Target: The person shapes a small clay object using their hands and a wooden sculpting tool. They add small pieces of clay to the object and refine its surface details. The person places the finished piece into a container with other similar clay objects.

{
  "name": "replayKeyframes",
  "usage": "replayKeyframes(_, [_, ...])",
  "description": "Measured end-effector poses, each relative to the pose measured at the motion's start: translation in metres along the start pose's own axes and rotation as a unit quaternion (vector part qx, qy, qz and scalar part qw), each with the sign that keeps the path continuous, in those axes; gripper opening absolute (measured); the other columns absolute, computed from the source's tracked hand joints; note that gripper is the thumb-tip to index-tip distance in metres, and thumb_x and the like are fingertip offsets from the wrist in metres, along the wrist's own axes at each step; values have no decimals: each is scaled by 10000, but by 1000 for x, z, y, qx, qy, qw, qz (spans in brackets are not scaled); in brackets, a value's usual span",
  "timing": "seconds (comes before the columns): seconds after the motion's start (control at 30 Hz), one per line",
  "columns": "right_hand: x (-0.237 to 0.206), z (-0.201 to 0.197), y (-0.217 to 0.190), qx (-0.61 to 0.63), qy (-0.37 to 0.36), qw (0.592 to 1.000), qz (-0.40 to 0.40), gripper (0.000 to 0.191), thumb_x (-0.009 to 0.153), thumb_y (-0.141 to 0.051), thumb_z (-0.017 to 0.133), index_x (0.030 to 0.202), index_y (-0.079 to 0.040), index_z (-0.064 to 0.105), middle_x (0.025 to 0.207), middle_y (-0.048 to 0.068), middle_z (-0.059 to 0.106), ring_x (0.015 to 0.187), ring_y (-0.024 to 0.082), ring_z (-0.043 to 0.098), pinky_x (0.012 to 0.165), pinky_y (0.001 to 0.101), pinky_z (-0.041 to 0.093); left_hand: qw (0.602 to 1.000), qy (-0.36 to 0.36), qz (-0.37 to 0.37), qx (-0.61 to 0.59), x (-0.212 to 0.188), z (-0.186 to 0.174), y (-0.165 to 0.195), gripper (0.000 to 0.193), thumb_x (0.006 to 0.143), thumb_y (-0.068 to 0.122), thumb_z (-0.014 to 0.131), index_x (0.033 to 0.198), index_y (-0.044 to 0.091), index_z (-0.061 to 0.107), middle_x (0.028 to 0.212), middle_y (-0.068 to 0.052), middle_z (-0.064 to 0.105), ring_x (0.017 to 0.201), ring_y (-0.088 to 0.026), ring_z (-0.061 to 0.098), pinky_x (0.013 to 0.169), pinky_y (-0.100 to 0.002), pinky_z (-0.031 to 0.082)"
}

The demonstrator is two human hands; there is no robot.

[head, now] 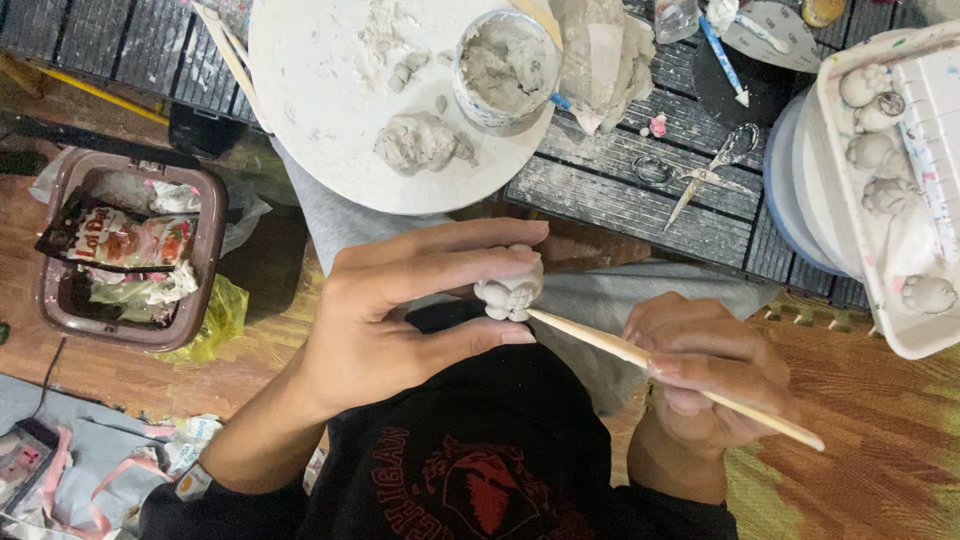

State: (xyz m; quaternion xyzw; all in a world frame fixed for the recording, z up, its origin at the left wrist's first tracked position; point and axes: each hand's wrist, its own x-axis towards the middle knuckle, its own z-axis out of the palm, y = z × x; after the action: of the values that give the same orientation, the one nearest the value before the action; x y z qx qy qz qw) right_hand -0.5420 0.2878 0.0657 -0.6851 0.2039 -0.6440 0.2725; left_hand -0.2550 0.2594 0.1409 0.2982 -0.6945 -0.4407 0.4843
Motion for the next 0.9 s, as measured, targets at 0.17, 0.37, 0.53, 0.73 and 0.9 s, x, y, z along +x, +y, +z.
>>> replayKeyframes(0.17, [10,-3,-8,13,-23,1000,12,172,1032,-212,646,1085,-49,665,866,107,699,709,208,718,601,402,613,999,9,15,45,-5,3,0,449,865,88,900,1271,63,707,1374,-134,683,1155,-195,757,965,-291,658])
replayKeyframes(0.37, [20,-6,-33,20,14,998,56,213,1014,-189,677,1099,5,698,867,180,717,608,198,701,535,391,599,996,24,43,69,-6,11,4,437,856,99,912,1238,27,714,1328,-162,605,1103,-210,758,920,-281,658])
replayKeyframes(0.53, [7,0,-37,6,32,998,61,218,988,-179,675,1040,33,665,800,203,712,552,150,700,466,373,610,992,66,66,90,-1,19,9,436,874,114,924,1250,30,720,1295,-114,571,1111,-190,749,921,-257,648])
replayKeyframes(0.73, [-5,-5,-32,-8,-9,999,35,214,1015,-160,685,1105,30,646,912,226,708,637,211,717,474,379,570,984,53,74,153,-3,18,13,420,763,95,880,1131,-22,714,1245,-183,649,1119,-311,722,934,-383,662])
replayKeyframes(0.9, [-1,1,-33,-7,32,999,16,226,989,-158,655,1058,57,642,840,155,717,576,147,674,457,369,516,979,38,77,187,-6,18,18,392,875,107,877,1230,33,730,1293,-124,683,1149,-238,749,963,-329,659])
